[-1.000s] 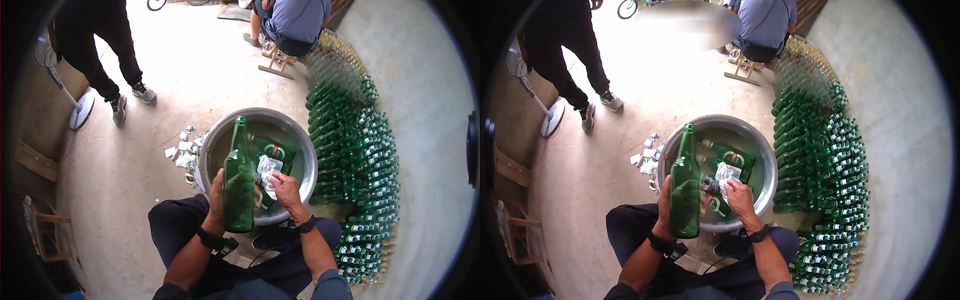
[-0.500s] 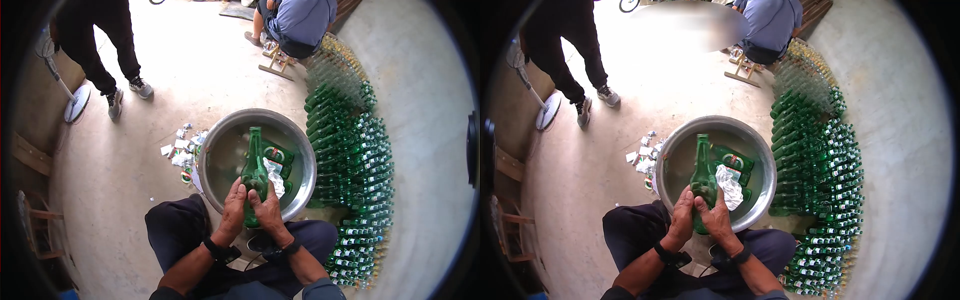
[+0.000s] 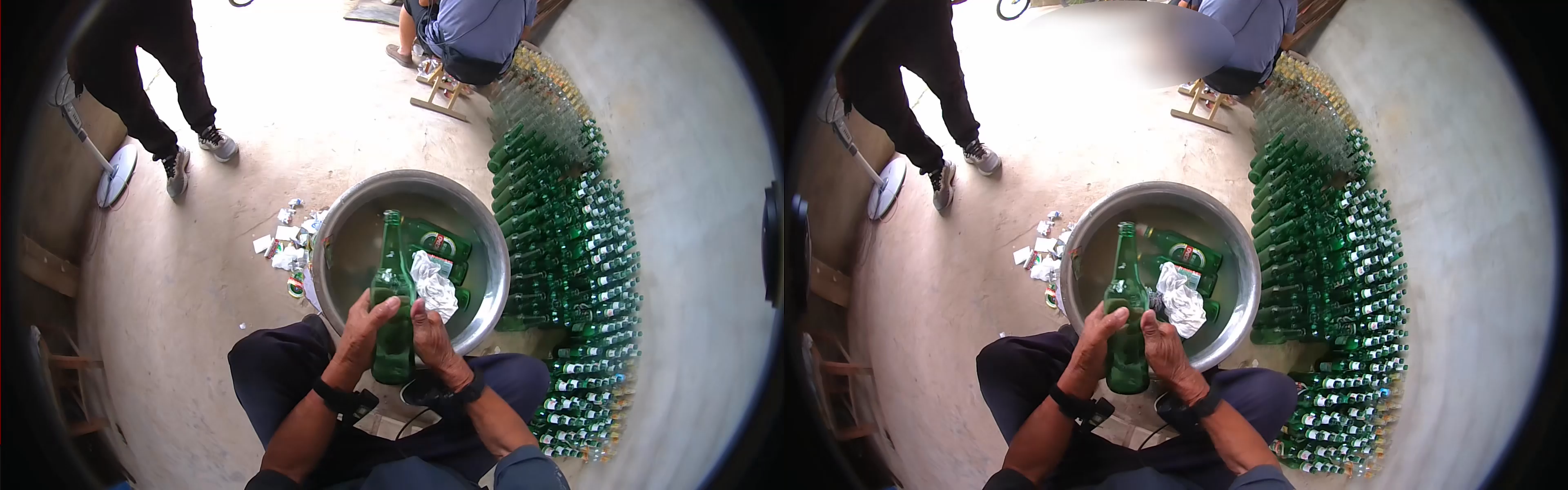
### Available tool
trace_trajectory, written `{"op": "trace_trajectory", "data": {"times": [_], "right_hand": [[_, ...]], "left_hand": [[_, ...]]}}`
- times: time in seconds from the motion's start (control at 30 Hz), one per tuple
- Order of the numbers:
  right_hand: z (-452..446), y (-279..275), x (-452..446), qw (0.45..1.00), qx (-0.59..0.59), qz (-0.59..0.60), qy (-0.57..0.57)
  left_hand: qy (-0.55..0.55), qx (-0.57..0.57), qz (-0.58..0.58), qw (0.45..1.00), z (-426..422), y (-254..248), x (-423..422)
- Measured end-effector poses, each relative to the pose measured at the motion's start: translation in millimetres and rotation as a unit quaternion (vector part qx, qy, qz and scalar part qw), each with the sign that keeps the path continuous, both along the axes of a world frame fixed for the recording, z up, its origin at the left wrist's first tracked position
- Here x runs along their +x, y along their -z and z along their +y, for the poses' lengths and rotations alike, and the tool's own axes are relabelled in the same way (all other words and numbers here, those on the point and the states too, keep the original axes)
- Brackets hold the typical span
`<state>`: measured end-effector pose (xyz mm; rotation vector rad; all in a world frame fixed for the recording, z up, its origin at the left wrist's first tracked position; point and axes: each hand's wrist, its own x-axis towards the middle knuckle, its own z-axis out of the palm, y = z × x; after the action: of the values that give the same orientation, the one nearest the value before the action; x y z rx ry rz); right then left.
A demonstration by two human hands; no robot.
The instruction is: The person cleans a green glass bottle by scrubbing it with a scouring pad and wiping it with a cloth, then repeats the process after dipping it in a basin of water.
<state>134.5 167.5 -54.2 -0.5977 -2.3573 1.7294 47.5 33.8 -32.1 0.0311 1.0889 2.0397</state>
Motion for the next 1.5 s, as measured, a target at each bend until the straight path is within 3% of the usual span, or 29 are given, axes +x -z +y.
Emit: {"op": "trace_trajectory", "data": {"times": [0.1, 0.13, 0.17, 0.23, 0.3, 0.43, 0.57, 0.63, 0.67, 0.7, 0.77, 0.87, 0.93, 0.97, 1.03, 1.07, 1.13, 1.27, 1.37, 1.4, 1.5], "right_hand": [[26.4, 5.7, -10.4, 0.997, -0.009, -0.058, 0.051], [37.8, 13.1, -15.3, 0.995, 0.009, -0.020, 0.095], [53.0, 18.6, -17.8, 0.970, 0.196, -0.104, 0.098], [70.9, 54.2, -13.1, 0.908, 0.413, 0.029, 0.063], [72.7, 74.1, -7.1, 0.904, 0.426, 0.000, 0.039], [74.8, 86.1, -1.7, 0.866, 0.492, -0.087, 0.017], [92.3, 101.4, 3.0, 0.889, 0.429, -0.148, 0.054], [102.7, 86.7, 4.1, 0.974, 0.180, -0.096, 0.102], [105.1, 80.4, 6.4, 0.989, 0.080, -0.042, 0.116], [102.2, 60.6, 5.9, 0.989, 0.081, -0.043, 0.117], [90.6, 6.5, 3.8, 0.991, -0.074, 0.034, 0.109], [73.8, -53.9, 4.5, 0.997, -0.044, 0.040, 0.058], [67.9, -59.3, -0.4, 0.999, -0.009, 0.045, 0.009], [58.3, -60.3, -6.2, 0.994, 0.070, 0.082, -0.020], [48.5, -36.9, -20.5, 0.985, 0.131, 0.103, -0.038], [44.6, -30.6, -24.1, 0.985, 0.130, 0.103, -0.037], [39.3, -26.4, -31.7, 0.995, -0.014, 0.087, 0.042], [51.5, -21.6, -43.9, 0.991, 0.082, 0.093, 0.045], [61.2, -13.1, -55.2, 0.990, 0.006, 0.123, 0.073], [62.2, -8.4, -62.8, 0.968, 0.112, 0.198, 0.102], [70.3, -3.8, -68.2, 0.982, 0.049, 0.113, 0.144]], "left_hand": [[-0.016, 0.032, -0.030, 0.999, 0.6, 5.6, -3.0], [-0.011, 0.048, -0.071, 0.996, 2.4, 6.8, -3.0], [-0.005, 0.064, -0.113, 0.992, 3.7, 7.1, -2.2], [-0.018, 0.061, -0.095, 0.993, 6.5, 3.7, 0.0], [-0.031, 0.029, -0.037, 0.998, 8.8, 2.8, 1.0], [-0.013, 0.056, -0.073, 0.996, 8.5, 3.9, 1.1], [-0.023, 0.020, -0.066, 0.997, 12.2, 10.8, 2.9], [-0.038, -0.008, -0.046, 0.998, 14.6, 15.8, 4.4], [-0.040, -0.027, -0.023, 0.999, 15.9, 16.8, 5.4], [-0.041, -0.046, 0.002, 0.998, 17.7, 17.8, 6.1], [-0.034, -0.065, 0.018, 0.997, 21.9, 21.9, 8.2], [-0.021, -0.117, 0.065, 0.991, 26.7, 22.1, 11.2], [-0.012, -0.149, 0.094, 0.984, 30.0, 26.7, 12.8], [0.004, -0.191, 0.153, 0.970, 31.9, 36.4, 14.2], [0.021, -0.231, 0.211, 0.950, 33.7, 40.9, 20.2], [0.023, -0.279, 0.269, 0.922, 34.7, 38.1, 24.5], [0.056, -0.353, 0.334, 0.872, 33.3, 36.0, 29.8], [0.060, -0.337, 0.355, 0.870, 32.5, 29.8, 34.2], [0.053, -0.302, 0.339, 0.890, 35.7, 29.6, 34.4], [0.047, -0.296, 0.341, 0.891, 37.9, 28.3, 35.1], [0.043, -0.298, 0.346, 0.889, 40.8, 28.3, 36.7]]}}
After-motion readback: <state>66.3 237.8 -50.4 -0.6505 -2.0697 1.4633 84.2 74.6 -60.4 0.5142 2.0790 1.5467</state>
